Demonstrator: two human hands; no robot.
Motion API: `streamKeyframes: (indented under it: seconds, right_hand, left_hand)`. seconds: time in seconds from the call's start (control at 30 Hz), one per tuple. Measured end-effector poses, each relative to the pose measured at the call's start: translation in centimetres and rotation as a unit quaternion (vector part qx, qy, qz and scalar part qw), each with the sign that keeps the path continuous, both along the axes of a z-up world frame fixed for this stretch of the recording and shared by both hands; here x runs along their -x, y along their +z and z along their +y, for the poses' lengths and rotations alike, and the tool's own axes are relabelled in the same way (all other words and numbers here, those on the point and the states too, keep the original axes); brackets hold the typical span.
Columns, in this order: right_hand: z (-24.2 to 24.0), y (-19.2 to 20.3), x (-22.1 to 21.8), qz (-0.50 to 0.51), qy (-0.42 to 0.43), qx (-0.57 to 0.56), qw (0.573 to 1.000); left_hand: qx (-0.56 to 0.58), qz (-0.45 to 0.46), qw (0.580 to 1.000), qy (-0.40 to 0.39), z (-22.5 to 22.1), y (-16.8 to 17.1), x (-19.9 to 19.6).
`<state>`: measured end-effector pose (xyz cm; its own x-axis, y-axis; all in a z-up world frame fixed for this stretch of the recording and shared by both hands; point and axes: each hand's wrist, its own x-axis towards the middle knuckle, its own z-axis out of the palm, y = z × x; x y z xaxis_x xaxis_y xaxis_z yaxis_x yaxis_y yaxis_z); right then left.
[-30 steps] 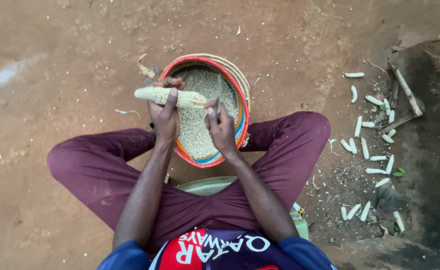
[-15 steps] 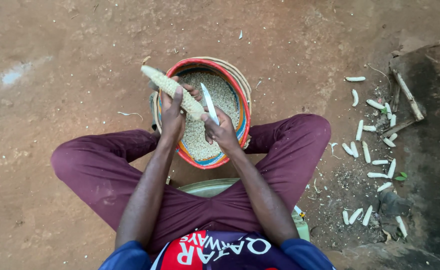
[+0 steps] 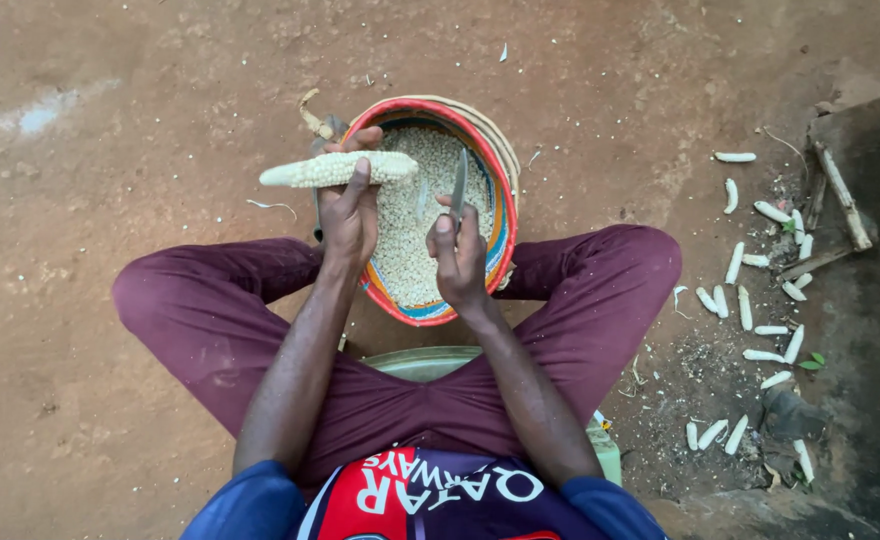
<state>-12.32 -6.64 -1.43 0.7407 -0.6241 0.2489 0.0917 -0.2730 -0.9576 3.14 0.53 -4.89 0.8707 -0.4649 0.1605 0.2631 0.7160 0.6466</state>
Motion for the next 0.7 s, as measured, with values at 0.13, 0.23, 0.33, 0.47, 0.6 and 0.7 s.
streamKeyframes:
  seconds: [0.13,0.23,0.33,0.47,0.6,0.7]
  right_hand:
    - [0.8,1.2,-0.2,0.091,0.053,0.037,0.994]
    - [1.1,1.6,-0.3,0.122,0.041,0.098,0.987]
    - [1.2,2.1,-0.2,0.161,0.072,0.12,0.977]
    - [0.7,1.0,-0.1,0.16,0.067,0.063,0.983]
    - [0.0,1.3,0.4,0.126,0.056,-0.015,0.99]
    - [-1.6,-0.2,0.3,0.108,0.042,-0.018,0.993]
  left_hand:
    - [-0.024,0.009,1.0,0.01,0.0,1.6,0.8]
    - [-0.059,0.008,0.998,0.028,-0.1,1.6,0.9]
    - [-0.076,-0.004,0.996,0.046,0.1,1.9,1.3]
    - [-0.073,0.007,0.997,0.028,0.1,2.1,0.9]
    - [-0.071,0.025,0.997,0.018,0.1,1.8,1.2]
    - [-0.06,0.045,0.997,0.006,0.2,1.9,0.8]
